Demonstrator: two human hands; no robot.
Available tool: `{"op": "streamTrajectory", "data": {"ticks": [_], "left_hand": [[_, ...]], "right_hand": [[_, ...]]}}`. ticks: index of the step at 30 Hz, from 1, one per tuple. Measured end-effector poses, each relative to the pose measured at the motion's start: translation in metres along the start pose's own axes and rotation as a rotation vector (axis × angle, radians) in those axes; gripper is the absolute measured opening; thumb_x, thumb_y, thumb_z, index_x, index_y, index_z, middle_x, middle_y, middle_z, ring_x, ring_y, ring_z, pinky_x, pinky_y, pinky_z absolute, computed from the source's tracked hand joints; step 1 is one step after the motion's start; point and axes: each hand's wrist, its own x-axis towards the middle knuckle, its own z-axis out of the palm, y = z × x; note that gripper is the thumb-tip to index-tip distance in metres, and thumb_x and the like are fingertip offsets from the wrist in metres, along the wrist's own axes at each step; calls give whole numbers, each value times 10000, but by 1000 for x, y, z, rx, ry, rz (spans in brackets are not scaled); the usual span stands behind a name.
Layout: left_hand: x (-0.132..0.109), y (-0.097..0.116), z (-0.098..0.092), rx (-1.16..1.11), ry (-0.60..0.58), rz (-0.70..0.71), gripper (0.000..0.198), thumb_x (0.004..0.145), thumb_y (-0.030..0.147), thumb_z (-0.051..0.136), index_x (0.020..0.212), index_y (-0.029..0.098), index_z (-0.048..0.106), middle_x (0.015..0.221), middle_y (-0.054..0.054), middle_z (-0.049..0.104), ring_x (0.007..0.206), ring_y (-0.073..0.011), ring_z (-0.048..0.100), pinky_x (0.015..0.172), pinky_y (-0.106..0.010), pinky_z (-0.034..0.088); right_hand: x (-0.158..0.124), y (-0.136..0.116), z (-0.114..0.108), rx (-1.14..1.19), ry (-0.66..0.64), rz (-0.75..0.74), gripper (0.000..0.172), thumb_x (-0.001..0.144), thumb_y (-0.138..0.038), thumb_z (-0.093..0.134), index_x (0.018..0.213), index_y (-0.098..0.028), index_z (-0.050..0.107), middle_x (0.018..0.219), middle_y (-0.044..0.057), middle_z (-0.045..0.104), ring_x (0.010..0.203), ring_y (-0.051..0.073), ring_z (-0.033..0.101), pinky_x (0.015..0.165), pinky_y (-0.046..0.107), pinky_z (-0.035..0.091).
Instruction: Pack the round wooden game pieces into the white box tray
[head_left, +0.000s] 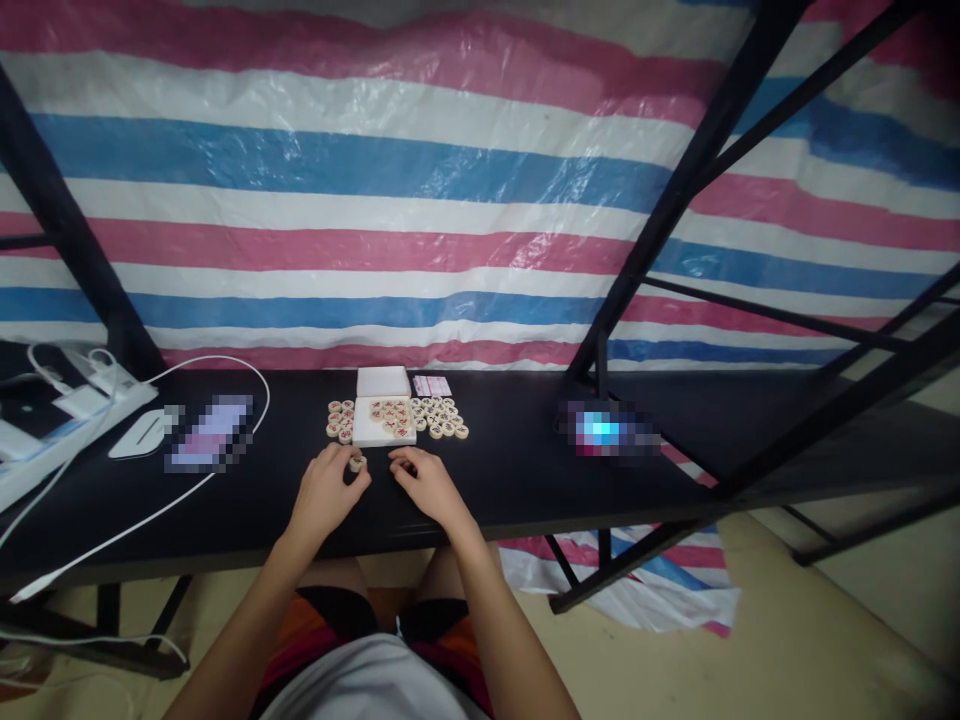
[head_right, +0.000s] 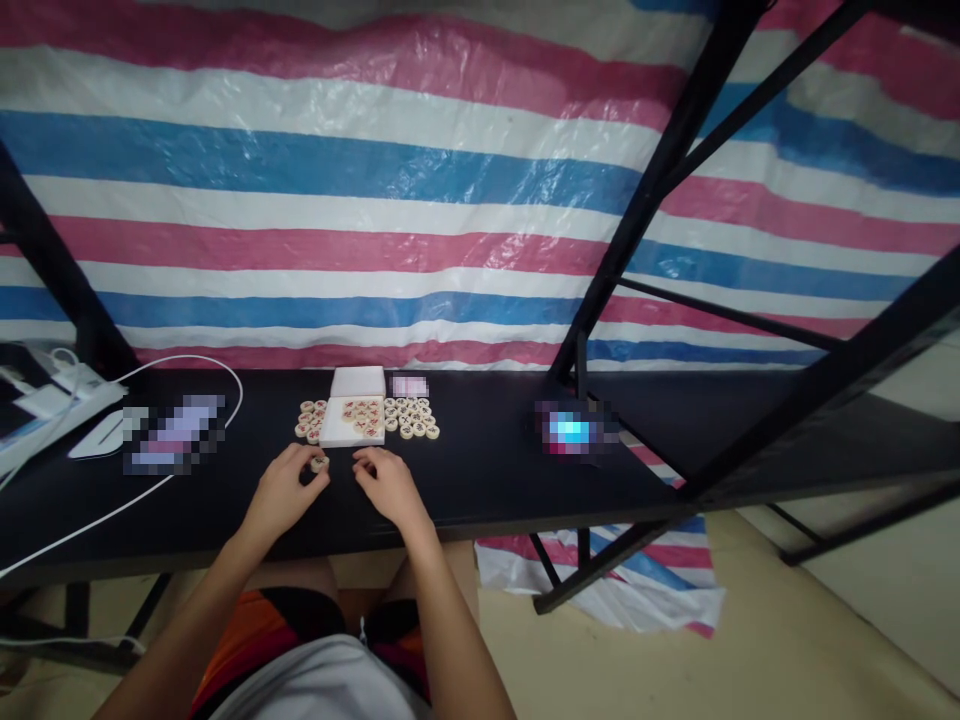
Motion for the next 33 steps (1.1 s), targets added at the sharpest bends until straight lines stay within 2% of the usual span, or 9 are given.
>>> {"op": "streamTrajectory", "data": {"ticks": [4,10,19,28,33], "left_hand": [[-6,-20,-11,97,40,-61,149,842,304,478,896,200,569,883,-52,613,851,-223,583,755,-321,427],[-2,-44,-21,351,-7,-121,144,854,311,473,839,200,563,846,-68,627,818,-251,580,693,-319,422],[19,-45,-21,330,-93,-94,258,873,312,456,1027,191,625,944,-97,640,867,-258,580,722,-330,446],[28,-53,-16,284,-125,-95,313,860,322,465,1097,197,628,960,-90,643,905,-255,577,722,-316,455],[30,-50,-17,297,-173,-116,356,868,324,440,1148,186,610,985,-91,637,927,-251,571,750,-322,461]], "right_hand": [[0,-2,-1,-6,-3,9,209,823,-176,522,977,-201,661,874,26,685,771,140,625,778,279,481],[0,-1,0,3,-1,13,219,809,-159,522,972,-200,662,872,24,686,772,140,626,785,282,480],[0,-1,0,10,3,4,213,815,-168,517,967,-199,663,876,27,681,772,144,626,776,279,479],[-1,0,1,1,1,4,209,827,-188,517,974,-195,666,885,34,680,766,145,624,769,278,479],[0,-1,0,2,-5,18,220,821,-175,514,979,-194,666,895,31,683,780,140,625,779,272,475]]}}
